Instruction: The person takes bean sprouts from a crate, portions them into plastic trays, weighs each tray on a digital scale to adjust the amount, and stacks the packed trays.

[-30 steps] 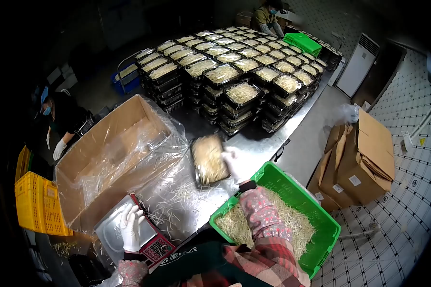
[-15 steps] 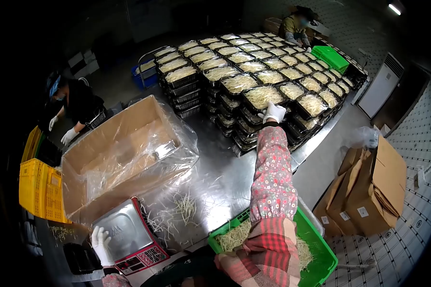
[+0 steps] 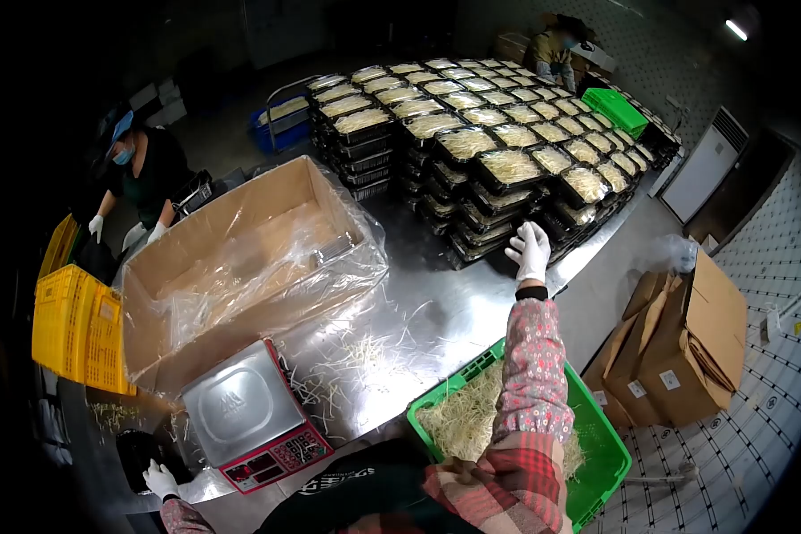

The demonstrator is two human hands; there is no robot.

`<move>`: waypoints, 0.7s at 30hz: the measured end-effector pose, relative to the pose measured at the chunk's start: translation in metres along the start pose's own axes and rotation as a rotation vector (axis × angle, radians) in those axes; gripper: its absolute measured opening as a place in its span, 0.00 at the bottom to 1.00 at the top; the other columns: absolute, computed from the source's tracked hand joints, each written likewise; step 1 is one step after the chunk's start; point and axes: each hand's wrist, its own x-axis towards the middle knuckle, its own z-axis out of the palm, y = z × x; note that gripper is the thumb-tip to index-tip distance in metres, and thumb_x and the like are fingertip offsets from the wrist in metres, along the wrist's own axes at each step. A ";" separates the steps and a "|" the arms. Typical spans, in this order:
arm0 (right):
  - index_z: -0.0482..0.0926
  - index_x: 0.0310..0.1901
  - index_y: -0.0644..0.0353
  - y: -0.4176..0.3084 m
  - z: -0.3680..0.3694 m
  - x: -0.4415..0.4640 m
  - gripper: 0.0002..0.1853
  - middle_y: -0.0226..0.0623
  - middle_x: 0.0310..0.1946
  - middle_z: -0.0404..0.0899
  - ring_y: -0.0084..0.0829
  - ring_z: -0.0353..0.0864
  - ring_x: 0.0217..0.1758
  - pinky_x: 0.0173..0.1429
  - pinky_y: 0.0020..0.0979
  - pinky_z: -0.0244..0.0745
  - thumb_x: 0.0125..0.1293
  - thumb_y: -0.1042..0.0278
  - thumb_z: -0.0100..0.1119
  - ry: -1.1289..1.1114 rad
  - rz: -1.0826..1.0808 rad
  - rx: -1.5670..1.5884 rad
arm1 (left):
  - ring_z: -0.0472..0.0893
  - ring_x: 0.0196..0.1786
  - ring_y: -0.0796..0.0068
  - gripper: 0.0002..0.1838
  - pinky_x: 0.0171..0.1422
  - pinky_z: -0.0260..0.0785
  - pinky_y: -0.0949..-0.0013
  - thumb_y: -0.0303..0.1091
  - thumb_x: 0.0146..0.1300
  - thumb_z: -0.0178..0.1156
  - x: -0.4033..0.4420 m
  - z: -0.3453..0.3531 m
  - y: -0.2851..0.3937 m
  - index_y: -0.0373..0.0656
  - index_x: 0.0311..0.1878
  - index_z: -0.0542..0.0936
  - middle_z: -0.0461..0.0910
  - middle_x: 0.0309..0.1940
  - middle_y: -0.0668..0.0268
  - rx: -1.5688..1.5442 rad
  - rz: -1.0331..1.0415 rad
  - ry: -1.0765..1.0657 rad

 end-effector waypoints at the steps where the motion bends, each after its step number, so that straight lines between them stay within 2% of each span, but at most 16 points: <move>1: 0.70 0.61 0.61 0.003 -0.002 -0.022 0.22 0.38 0.47 0.79 0.24 0.79 0.34 0.31 0.27 0.80 0.70 0.59 0.57 -0.039 0.019 0.000 | 0.76 0.58 0.57 0.21 0.60 0.69 0.58 0.34 0.64 0.59 0.002 0.003 -0.006 0.39 0.59 0.78 0.80 0.49 0.55 -0.170 0.043 0.111; 3: 0.70 0.60 0.62 0.023 -0.012 -0.061 0.20 0.35 0.42 0.80 0.23 0.79 0.31 0.31 0.26 0.79 0.71 0.64 0.56 -0.142 0.028 -0.042 | 0.77 0.56 0.55 0.21 0.59 0.69 0.58 0.36 0.66 0.57 -0.003 0.001 -0.008 0.39 0.60 0.77 0.80 0.50 0.54 -0.313 0.009 0.396; 4: 0.70 0.60 0.61 0.034 -0.018 -0.083 0.19 0.34 0.39 0.81 0.22 0.79 0.30 0.31 0.25 0.79 0.70 0.65 0.56 -0.191 0.041 -0.115 | 0.77 0.56 0.55 0.21 0.59 0.69 0.58 0.36 0.66 0.57 0.001 0.006 -0.016 0.39 0.60 0.77 0.80 0.50 0.54 -0.311 0.011 0.393; 6: 0.72 0.58 0.60 0.056 -0.023 -0.138 0.17 0.32 0.38 0.81 0.19 0.78 0.31 0.34 0.22 0.77 0.70 0.67 0.57 -0.285 -0.047 -0.237 | 0.79 0.53 0.55 0.20 0.64 0.66 0.57 0.37 0.67 0.55 0.011 0.020 -0.034 0.41 0.59 0.77 0.81 0.50 0.55 -0.087 -0.178 0.123; 8: 0.75 0.57 0.63 0.093 -0.032 -0.189 0.17 0.32 0.38 0.81 0.21 0.79 0.36 0.44 0.22 0.75 0.68 0.67 0.59 -0.379 -0.154 -0.460 | 0.80 0.51 0.55 0.19 0.67 0.63 0.57 0.37 0.68 0.54 0.016 0.031 -0.052 0.42 0.59 0.78 0.82 0.49 0.55 -0.121 -0.130 0.111; 9: 0.77 0.55 0.64 0.107 -0.032 -0.219 0.18 0.33 0.38 0.82 0.23 0.80 0.38 0.46 0.24 0.74 0.66 0.65 0.62 -0.403 -0.133 -0.548 | 0.81 0.50 0.56 0.18 0.70 0.60 0.56 0.38 0.68 0.54 0.020 0.035 -0.061 0.44 0.59 0.79 0.83 0.48 0.56 -0.154 -0.085 0.102; 10: 0.77 0.56 0.62 0.110 -0.031 -0.249 0.20 0.34 0.39 0.83 0.25 0.79 0.38 0.49 0.27 0.75 0.65 0.64 0.64 -0.464 -0.238 -0.747 | 0.81 0.48 0.57 0.14 0.74 0.53 0.56 0.35 0.65 0.58 0.018 0.029 -0.058 0.44 0.51 0.82 0.85 0.42 0.59 -0.255 -0.111 0.148; 11: 0.77 0.57 0.59 0.112 -0.029 -0.274 0.23 0.37 0.38 0.83 0.33 0.81 0.47 0.57 0.33 0.73 0.61 0.60 0.66 -0.510 -0.426 -0.966 | 0.81 0.48 0.57 0.14 0.74 0.53 0.56 0.35 0.65 0.58 0.016 0.016 -0.056 0.44 0.51 0.82 0.85 0.42 0.59 -0.248 -0.110 0.148; 12: 0.78 0.57 0.56 0.116 -0.032 -0.293 0.25 0.41 0.44 0.83 0.41 0.77 0.57 0.67 0.42 0.66 0.60 0.57 0.67 -0.596 -0.394 -1.057 | 0.81 0.47 0.57 0.11 0.75 0.53 0.56 0.33 0.63 0.60 0.016 0.003 -0.056 0.44 0.46 0.83 0.85 0.40 0.60 -0.244 -0.133 0.109; 13: 0.77 0.58 0.54 0.123 -0.031 -0.309 0.26 0.43 0.50 0.80 0.43 0.73 0.63 0.73 0.48 0.55 0.60 0.53 0.66 -0.630 -0.465 -1.120 | 0.81 0.46 0.58 0.08 0.75 0.53 0.56 0.32 0.60 0.61 0.018 -0.005 -0.060 0.43 0.41 0.83 0.85 0.38 0.61 -0.239 -0.155 0.070; 14: 0.76 0.59 0.53 0.131 -0.032 -0.320 0.27 0.44 0.53 0.79 0.44 0.72 0.64 0.75 0.50 0.51 0.60 0.51 0.65 -0.651 -0.439 -1.145 | 0.81 0.43 0.58 0.05 0.74 0.55 0.56 0.30 0.56 0.65 0.019 -0.003 -0.066 0.42 0.35 0.82 0.85 0.35 0.62 -0.273 -0.135 0.153; 15: 0.76 0.59 0.53 0.137 -0.033 -0.328 0.28 0.44 0.56 0.77 0.45 0.71 0.65 0.76 0.51 0.47 0.60 0.49 0.64 -0.668 -0.411 -1.170 | 0.81 0.43 0.58 0.05 0.74 0.55 0.56 0.30 0.56 0.65 0.022 -0.004 -0.068 0.42 0.35 0.82 0.85 0.35 0.62 -0.264 -0.126 0.154; 17: 0.75 0.60 0.53 0.146 -0.036 -0.333 0.29 0.43 0.57 0.77 0.48 0.66 0.69 0.79 0.51 0.40 0.60 0.47 0.63 -0.672 -0.429 -1.216 | 0.81 0.42 0.57 0.06 0.71 0.58 0.56 0.32 0.56 0.67 0.028 -0.013 -0.066 0.42 0.36 0.82 0.85 0.34 0.62 -0.276 -0.051 0.420; 18: 0.76 0.60 0.51 0.145 -0.034 -0.334 0.28 0.41 0.56 0.78 0.46 0.66 0.68 0.78 0.51 0.40 0.60 0.47 0.63 -0.660 -0.419 -1.161 | 0.79 0.43 0.55 0.08 0.66 0.62 0.57 0.33 0.56 0.68 0.028 -0.029 -0.050 0.41 0.36 0.82 0.84 0.33 0.61 -0.341 0.009 0.576; 20: 0.77 0.59 0.50 0.142 -0.029 -0.334 0.26 0.35 0.55 0.79 0.43 0.66 0.68 0.78 0.52 0.38 0.61 0.49 0.61 -0.636 -0.399 -1.072 | 0.77 0.44 0.57 0.10 0.54 0.68 0.59 0.30 0.58 0.68 0.026 -0.065 0.001 0.35 0.39 0.82 0.81 0.37 0.57 -0.589 0.071 0.644; 21: 0.77 0.58 0.50 0.140 -0.028 -0.333 0.25 0.37 0.55 0.79 0.43 0.66 0.69 0.78 0.52 0.39 0.61 0.49 0.61 -0.632 -0.377 -1.054 | 0.77 0.44 0.59 0.10 0.53 0.69 0.61 0.27 0.58 0.68 0.018 -0.086 0.046 0.33 0.41 0.81 0.78 0.37 0.56 -0.763 0.169 0.690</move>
